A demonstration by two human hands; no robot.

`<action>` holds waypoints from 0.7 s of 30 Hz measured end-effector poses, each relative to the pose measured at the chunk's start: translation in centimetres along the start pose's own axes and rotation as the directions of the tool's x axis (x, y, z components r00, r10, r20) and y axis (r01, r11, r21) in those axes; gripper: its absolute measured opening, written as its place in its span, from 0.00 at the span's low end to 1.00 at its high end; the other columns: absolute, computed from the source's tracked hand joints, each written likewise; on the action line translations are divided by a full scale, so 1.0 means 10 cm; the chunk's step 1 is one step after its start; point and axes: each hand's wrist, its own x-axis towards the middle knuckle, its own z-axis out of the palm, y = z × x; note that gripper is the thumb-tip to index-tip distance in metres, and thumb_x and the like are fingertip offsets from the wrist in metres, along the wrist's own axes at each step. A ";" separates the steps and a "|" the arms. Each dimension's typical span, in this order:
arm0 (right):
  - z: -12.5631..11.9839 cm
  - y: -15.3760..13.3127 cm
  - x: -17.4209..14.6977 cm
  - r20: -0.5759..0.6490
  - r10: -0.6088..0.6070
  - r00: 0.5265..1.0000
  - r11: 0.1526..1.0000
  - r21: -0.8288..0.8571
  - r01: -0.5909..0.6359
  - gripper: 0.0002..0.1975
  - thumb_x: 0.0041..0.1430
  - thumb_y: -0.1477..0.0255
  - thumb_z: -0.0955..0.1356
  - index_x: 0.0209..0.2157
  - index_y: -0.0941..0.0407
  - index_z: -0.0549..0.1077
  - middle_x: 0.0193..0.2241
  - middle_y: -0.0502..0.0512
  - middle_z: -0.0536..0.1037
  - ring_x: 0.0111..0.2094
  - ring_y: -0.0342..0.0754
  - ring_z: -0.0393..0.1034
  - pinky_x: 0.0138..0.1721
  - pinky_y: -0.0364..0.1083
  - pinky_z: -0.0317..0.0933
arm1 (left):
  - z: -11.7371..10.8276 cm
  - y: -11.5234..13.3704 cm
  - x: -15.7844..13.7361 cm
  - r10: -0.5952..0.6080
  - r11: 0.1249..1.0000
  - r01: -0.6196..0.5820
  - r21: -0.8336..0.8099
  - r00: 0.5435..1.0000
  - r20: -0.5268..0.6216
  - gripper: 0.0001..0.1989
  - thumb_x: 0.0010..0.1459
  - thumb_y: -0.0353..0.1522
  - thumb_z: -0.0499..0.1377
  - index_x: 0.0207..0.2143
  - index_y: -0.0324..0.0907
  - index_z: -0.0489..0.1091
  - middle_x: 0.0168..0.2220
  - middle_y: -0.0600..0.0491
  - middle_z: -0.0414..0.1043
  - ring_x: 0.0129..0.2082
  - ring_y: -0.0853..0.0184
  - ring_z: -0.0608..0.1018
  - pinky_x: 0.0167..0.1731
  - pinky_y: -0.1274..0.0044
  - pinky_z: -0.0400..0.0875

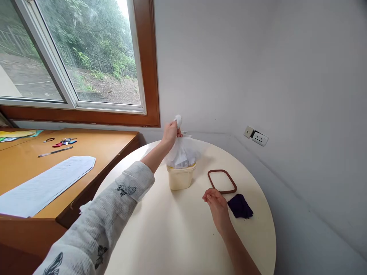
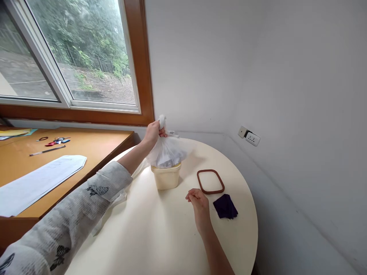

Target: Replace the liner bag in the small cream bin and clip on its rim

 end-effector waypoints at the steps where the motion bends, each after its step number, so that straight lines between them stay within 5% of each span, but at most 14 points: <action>1: 0.00 0.00 0.00 0.003 0.007 1.000 1.000 0.008 -0.007 0.08 0.49 0.66 0.67 0.29 0.56 0.71 0.25 0.51 0.70 0.29 0.44 0.63 0.35 0.47 0.59 | -0.02 -0.05 -0.01 -0.016 0.999 0.016 0.031 1.000 0.013 0.15 0.55 0.27 0.49 0.17 0.42 0.50 0.09 0.64 0.46 0.08 0.78 0.56 0.14 0.83 0.57; 6: -0.01 0.02 0.00 0.019 0.024 1.000 1.000 -0.001 -0.024 0.07 0.49 0.67 0.68 0.28 0.56 0.71 0.24 0.49 0.69 0.28 0.44 0.62 0.35 0.45 0.57 | -0.14 -0.15 -0.02 -0.077 0.981 0.057 0.184 0.992 0.101 0.15 0.52 0.29 0.57 0.17 0.41 0.55 0.11 0.64 0.48 0.09 0.78 0.58 0.15 0.82 0.58; 21: -0.05 0.13 0.00 0.089 0.084 0.992 0.992 -0.105 -0.075 0.05 0.50 0.69 0.66 0.27 0.56 0.70 0.22 0.49 0.69 0.29 0.44 0.61 0.35 0.44 0.53 | -0.23 0.07 -0.02 0.040 0.859 -0.190 0.476 0.951 0.307 0.13 0.57 0.34 0.52 0.22 0.42 0.53 0.16 0.62 0.51 0.16 0.77 0.60 0.21 0.81 0.59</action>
